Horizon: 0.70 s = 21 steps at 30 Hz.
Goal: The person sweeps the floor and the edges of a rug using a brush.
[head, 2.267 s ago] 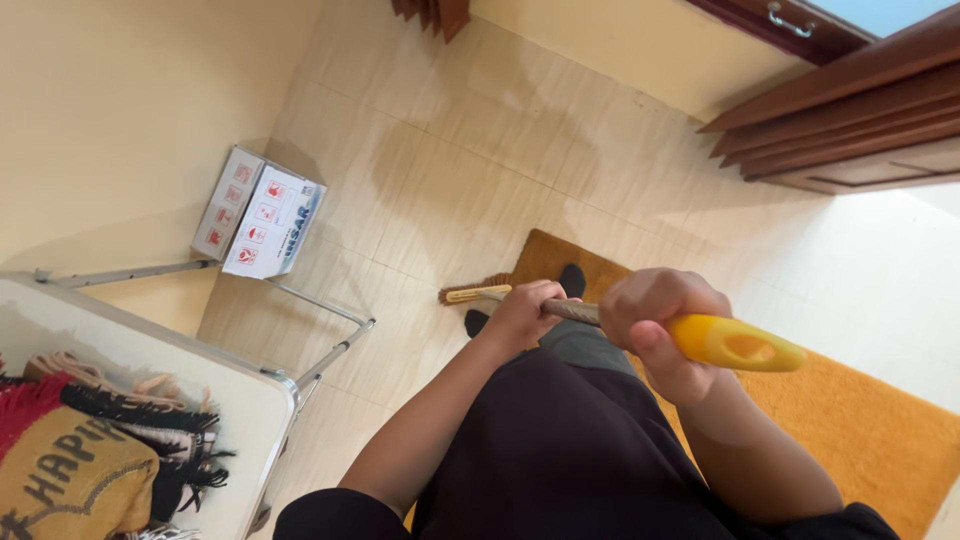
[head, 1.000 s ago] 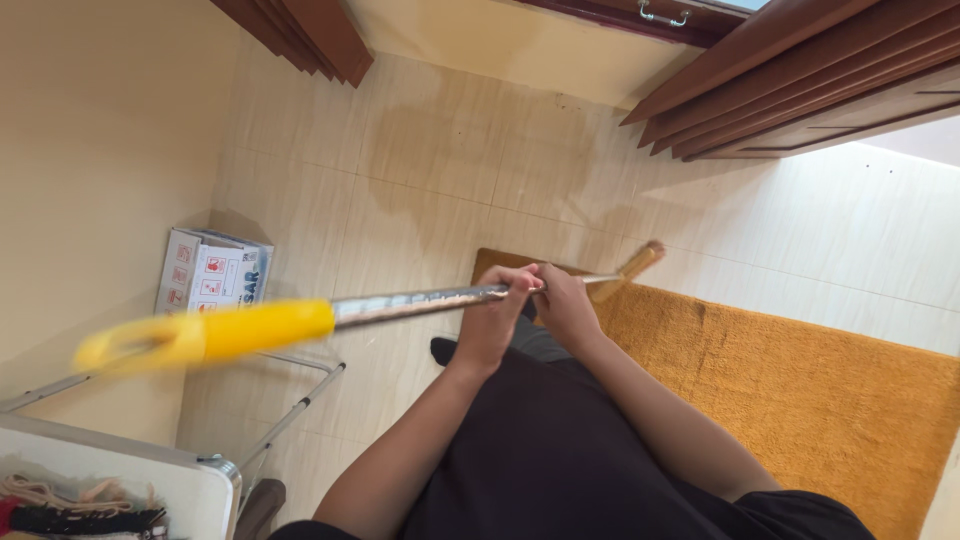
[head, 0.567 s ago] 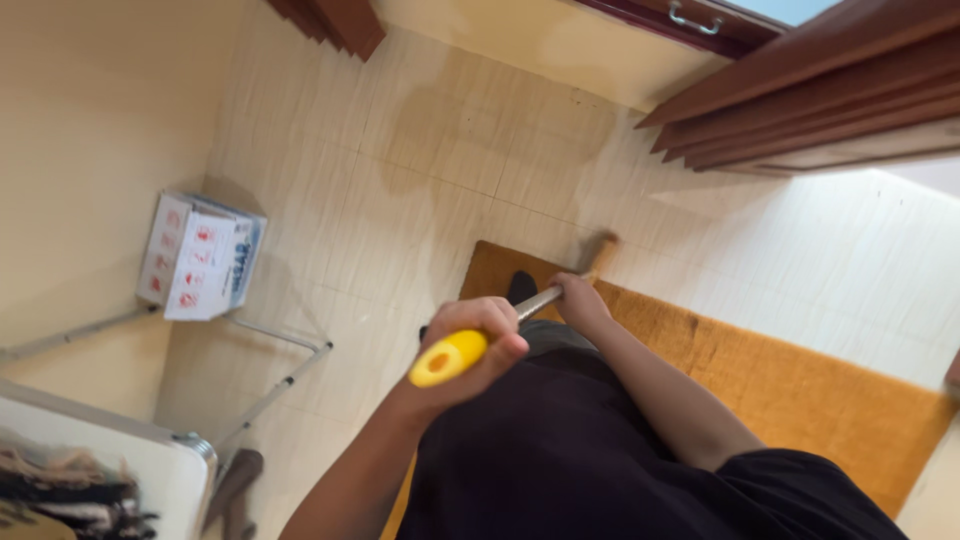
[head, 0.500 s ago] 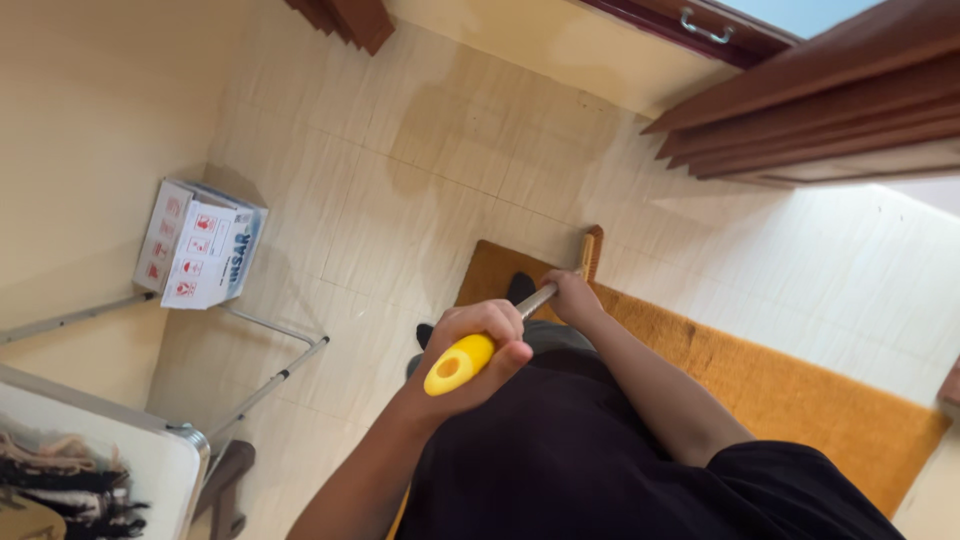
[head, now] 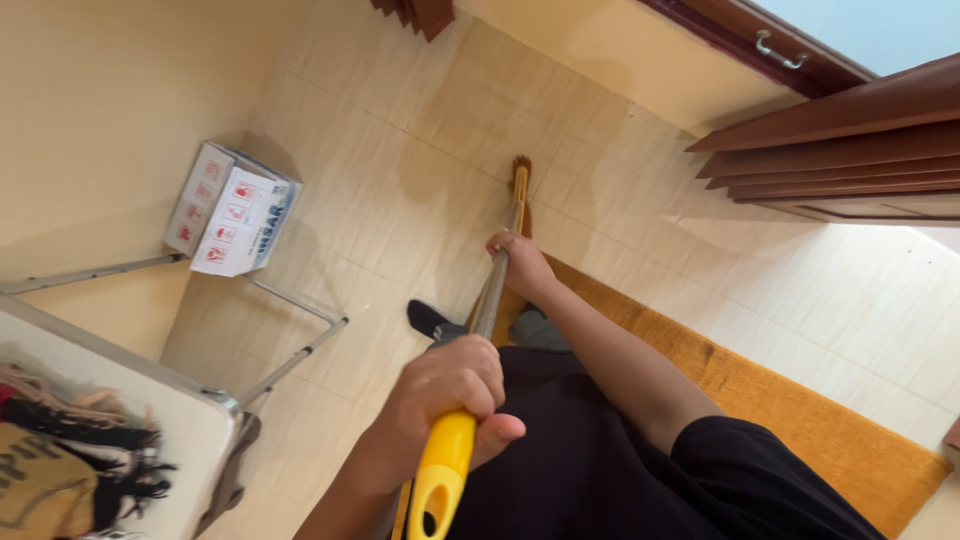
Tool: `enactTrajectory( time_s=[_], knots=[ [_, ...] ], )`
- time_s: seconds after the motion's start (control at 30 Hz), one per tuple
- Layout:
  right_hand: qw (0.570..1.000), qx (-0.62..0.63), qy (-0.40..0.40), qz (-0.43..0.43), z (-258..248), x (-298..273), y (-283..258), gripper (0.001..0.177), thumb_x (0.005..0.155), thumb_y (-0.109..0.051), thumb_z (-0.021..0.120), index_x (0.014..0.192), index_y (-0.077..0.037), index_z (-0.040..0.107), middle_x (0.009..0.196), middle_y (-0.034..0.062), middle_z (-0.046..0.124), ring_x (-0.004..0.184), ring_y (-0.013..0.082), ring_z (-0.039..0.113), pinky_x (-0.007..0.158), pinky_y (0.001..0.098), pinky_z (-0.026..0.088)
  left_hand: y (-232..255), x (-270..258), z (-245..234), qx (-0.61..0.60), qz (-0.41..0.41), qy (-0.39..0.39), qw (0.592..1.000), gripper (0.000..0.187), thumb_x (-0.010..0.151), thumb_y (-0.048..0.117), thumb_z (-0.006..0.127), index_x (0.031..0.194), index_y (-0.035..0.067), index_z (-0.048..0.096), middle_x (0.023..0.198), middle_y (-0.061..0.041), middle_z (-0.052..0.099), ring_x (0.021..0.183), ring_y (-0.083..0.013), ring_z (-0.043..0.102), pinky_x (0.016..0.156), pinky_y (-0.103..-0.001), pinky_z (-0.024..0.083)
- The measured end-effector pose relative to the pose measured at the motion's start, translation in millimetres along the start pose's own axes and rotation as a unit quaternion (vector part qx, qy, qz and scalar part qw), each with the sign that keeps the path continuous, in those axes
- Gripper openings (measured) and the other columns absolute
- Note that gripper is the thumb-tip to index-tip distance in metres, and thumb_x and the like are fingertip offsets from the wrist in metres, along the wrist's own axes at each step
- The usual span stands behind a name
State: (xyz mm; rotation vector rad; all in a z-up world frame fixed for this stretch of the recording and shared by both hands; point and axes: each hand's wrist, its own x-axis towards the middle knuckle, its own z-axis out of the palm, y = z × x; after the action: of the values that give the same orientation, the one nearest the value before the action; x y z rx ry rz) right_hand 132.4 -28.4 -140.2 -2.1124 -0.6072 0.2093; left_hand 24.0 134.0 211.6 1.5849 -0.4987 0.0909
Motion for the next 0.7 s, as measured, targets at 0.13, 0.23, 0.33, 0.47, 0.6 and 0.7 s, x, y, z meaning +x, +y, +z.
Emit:
enactTrajectory(
  time_s=[0.13,0.23,0.33,0.47,0.6,0.7],
  knots=[
    [0.991,0.041,-0.039,0.119,2.5,29.1,-70.5,0.024,0.090,-0.006,0.070,0.113,-0.004,0.063,0.100,0.0175,0.067,0.092,0.0378,0.066,0.082,0.0447,0.052,9.2,-7.3,-50.9,-0.025,0.028,0.042,0.998,0.036,0.100,0.027,0.077,0.087,0.008,0.050,0.079,-0.006,0.057,0.072,-0.0226,0.058,0.067,-0.034,0.052],
    [0.992,0.041,-0.024,0.113,13.9,27.8,-120.3,0.025,0.088,-0.009,0.074,0.110,-0.005,0.064,0.098,0.0169,0.068,0.094,0.0376,0.066,0.082,0.0443,0.052,15.4,-17.0,-89.4,-0.065,0.087,0.065,0.992,0.035,0.098,0.028,0.077,0.083,0.008,0.052,0.073,-0.006,0.059,0.065,-0.0225,0.059,0.065,-0.037,0.052],
    [0.995,0.054,0.010,0.082,31.6,13.4,-149.6,0.022,0.082,-0.006,0.073,0.103,-0.005,0.067,0.101,0.0151,0.070,0.098,0.0369,0.067,0.084,0.0431,0.054,22.2,-28.1,-120.0,-0.126,0.124,0.090,0.980,0.035,0.096,0.027,0.076,0.082,0.006,0.053,0.067,-0.005,0.058,0.058,-0.0189,0.057,0.060,-0.036,0.052],
    [0.985,0.059,-0.017,0.160,75.0,3.6,-156.6,0.023,0.078,-0.005,0.072,0.100,-0.006,0.068,0.099,0.0140,0.071,0.093,0.0351,0.069,0.080,0.0422,0.055,24.3,-44.6,-167.0,-0.143,0.016,0.077,0.987,0.025,0.098,0.010,0.069,0.083,0.007,0.049,0.067,-0.005,0.055,0.058,-0.0194,0.053,0.056,-0.033,0.045],
    [0.980,0.020,-0.089,0.177,126.6,11.1,-133.2,0.022,0.076,-0.004,0.072,0.098,-0.006,0.070,0.092,0.0155,0.072,0.090,0.0351,0.070,0.081,0.0417,0.056,-2.2,-49.5,-173.5,-0.076,0.006,0.017,0.997,0.026,0.085,0.001,0.069,0.076,0.010,0.046,0.063,-0.004,0.051,0.051,-0.0203,0.052,0.050,-0.033,0.040],
    [0.989,0.012,-0.067,0.129,154.3,30.7,-116.4,0.017,0.080,-0.003,0.069,0.096,-0.007,0.071,0.094,0.0144,0.073,0.089,0.0358,0.070,0.079,0.0426,0.055,1.4,-61.7,-185.0,-0.017,-0.009,-0.063,0.998,0.034,0.084,0.000,0.072,0.073,0.011,0.042,0.064,-0.003,0.049,0.054,-0.0211,0.051,0.054,-0.033,0.037]
  ],
)
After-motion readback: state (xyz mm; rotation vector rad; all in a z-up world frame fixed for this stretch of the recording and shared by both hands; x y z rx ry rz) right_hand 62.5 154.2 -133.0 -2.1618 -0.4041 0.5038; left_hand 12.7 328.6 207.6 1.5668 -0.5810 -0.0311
